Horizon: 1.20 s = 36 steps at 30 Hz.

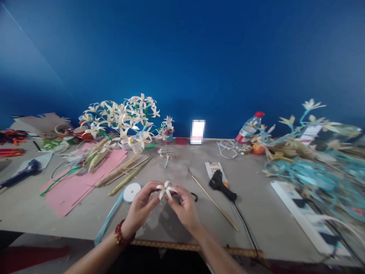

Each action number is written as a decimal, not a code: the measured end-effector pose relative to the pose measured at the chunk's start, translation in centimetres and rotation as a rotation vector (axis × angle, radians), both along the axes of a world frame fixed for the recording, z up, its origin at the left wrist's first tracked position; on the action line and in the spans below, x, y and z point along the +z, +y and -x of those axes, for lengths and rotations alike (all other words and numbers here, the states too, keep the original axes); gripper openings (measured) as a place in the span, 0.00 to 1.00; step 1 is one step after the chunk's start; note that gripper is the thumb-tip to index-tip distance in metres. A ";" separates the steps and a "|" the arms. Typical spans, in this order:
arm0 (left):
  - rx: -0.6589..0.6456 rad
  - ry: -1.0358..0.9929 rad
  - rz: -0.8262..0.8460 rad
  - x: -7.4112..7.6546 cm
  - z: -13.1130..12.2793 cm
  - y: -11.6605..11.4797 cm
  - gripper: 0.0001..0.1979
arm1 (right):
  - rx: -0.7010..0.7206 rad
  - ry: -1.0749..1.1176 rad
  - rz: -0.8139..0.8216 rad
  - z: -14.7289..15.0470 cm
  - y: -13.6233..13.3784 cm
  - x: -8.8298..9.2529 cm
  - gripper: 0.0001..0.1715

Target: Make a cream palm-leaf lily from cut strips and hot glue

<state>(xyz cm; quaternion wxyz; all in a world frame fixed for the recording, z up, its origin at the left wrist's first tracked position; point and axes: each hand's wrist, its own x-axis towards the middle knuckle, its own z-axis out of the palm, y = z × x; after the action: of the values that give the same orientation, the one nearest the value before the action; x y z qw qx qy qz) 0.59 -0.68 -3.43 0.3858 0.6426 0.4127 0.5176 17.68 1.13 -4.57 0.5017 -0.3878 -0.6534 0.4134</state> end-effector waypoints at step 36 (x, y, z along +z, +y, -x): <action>-0.010 -0.439 0.298 -0.2 -0.9 4.3 0.12 | 0.035 0.334 0.327 2.5 3.2 -0.5 0.19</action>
<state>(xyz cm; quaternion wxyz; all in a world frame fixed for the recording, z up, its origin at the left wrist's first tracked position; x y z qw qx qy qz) 1.49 3.61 -3.61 0.5588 0.4532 0.3876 0.5762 15.23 4.30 -5.10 0.5262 -0.3788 -0.4920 0.5809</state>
